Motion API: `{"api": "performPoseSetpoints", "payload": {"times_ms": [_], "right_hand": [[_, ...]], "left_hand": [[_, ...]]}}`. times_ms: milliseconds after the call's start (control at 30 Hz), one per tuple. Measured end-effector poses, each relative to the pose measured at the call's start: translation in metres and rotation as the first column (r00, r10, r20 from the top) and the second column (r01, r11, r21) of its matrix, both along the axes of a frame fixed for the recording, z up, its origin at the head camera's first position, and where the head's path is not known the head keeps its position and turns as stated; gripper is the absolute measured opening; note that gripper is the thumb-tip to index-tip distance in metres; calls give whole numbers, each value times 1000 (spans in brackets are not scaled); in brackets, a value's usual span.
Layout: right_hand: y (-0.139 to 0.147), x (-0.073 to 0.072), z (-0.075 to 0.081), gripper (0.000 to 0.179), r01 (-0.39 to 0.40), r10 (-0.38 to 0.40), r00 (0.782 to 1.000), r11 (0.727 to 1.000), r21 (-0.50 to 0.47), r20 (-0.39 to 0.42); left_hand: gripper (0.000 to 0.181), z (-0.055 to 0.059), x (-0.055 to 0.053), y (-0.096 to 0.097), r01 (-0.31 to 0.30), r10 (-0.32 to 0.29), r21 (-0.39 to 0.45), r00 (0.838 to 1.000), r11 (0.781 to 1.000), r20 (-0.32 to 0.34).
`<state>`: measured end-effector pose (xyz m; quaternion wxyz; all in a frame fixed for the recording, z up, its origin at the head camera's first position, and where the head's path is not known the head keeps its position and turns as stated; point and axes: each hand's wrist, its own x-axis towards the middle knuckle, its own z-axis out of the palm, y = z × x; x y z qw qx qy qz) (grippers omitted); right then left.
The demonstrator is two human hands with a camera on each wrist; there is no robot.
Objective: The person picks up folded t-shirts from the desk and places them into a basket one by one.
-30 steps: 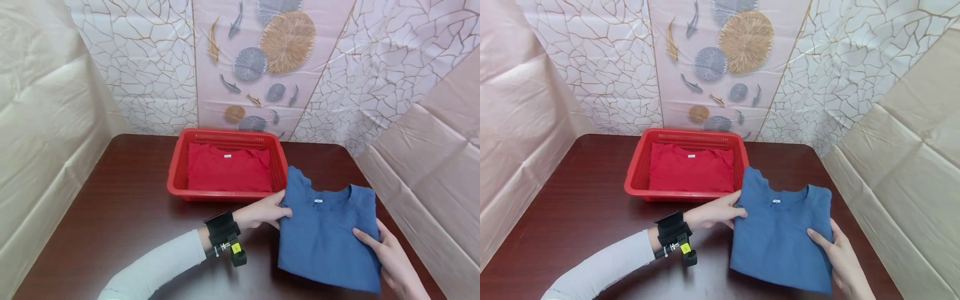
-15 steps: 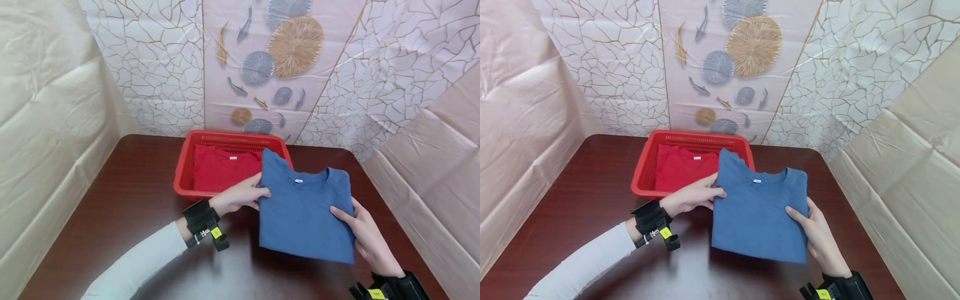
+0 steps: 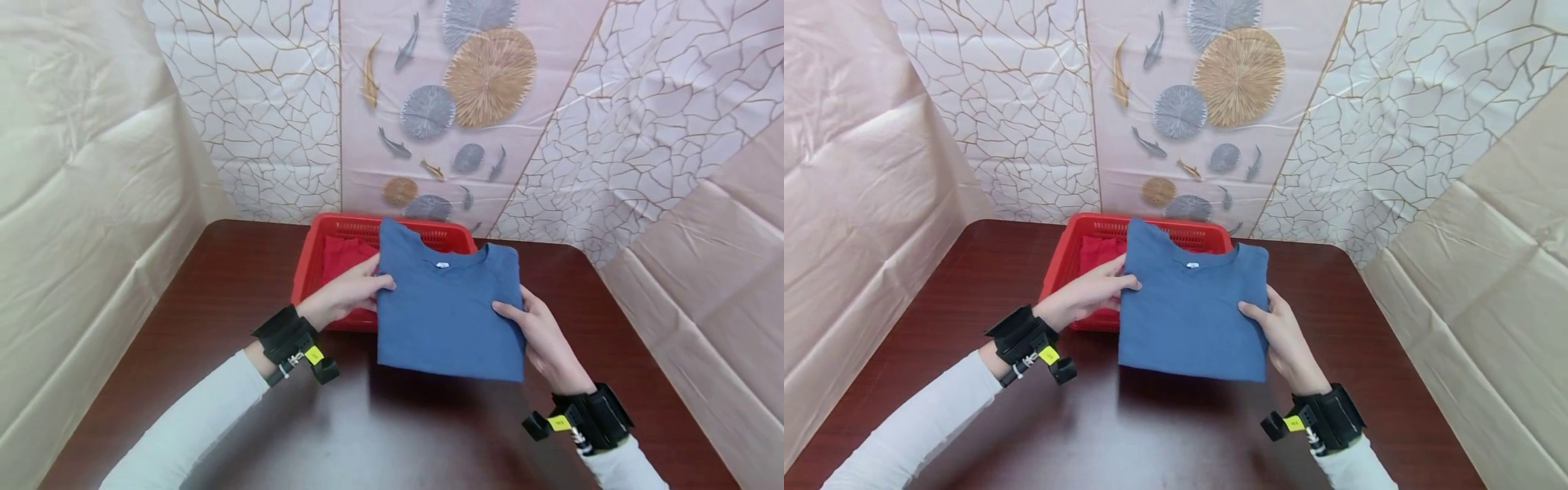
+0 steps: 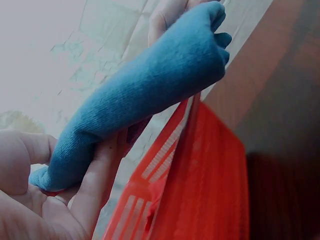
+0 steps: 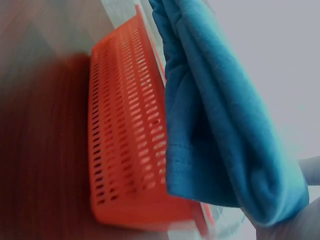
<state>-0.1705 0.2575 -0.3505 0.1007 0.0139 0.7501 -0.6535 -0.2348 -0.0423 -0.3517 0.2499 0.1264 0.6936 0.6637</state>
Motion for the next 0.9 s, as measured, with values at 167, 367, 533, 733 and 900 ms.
{"api": "performPoseSetpoints", "payload": {"times_ms": [167,367,533,733,900], "right_hand": [[-16,-21,6,71,-22,23,1000,999,-46,2],[-33,-48,5,68,-21,21,1000,998,-54,5],[-46,-73,-1,72,4,-3,1000,998,-60,26],[-56,-92,-12,73,17,-13,998,997,-76,55],[-60,-98,-21,71,20,-15,995,999,-48,96]], "left_hand": [[65,2,-11,-18,-49,48,24,999,999,18],[66,2,-26,-34,-106,105,14,994,994,34],[62,-5,-40,-44,-168,168,-11,985,986,47],[58,-15,-54,-48,-235,238,-54,970,970,54],[59,-26,-61,-50,-266,273,-94,960,959,67]]}}
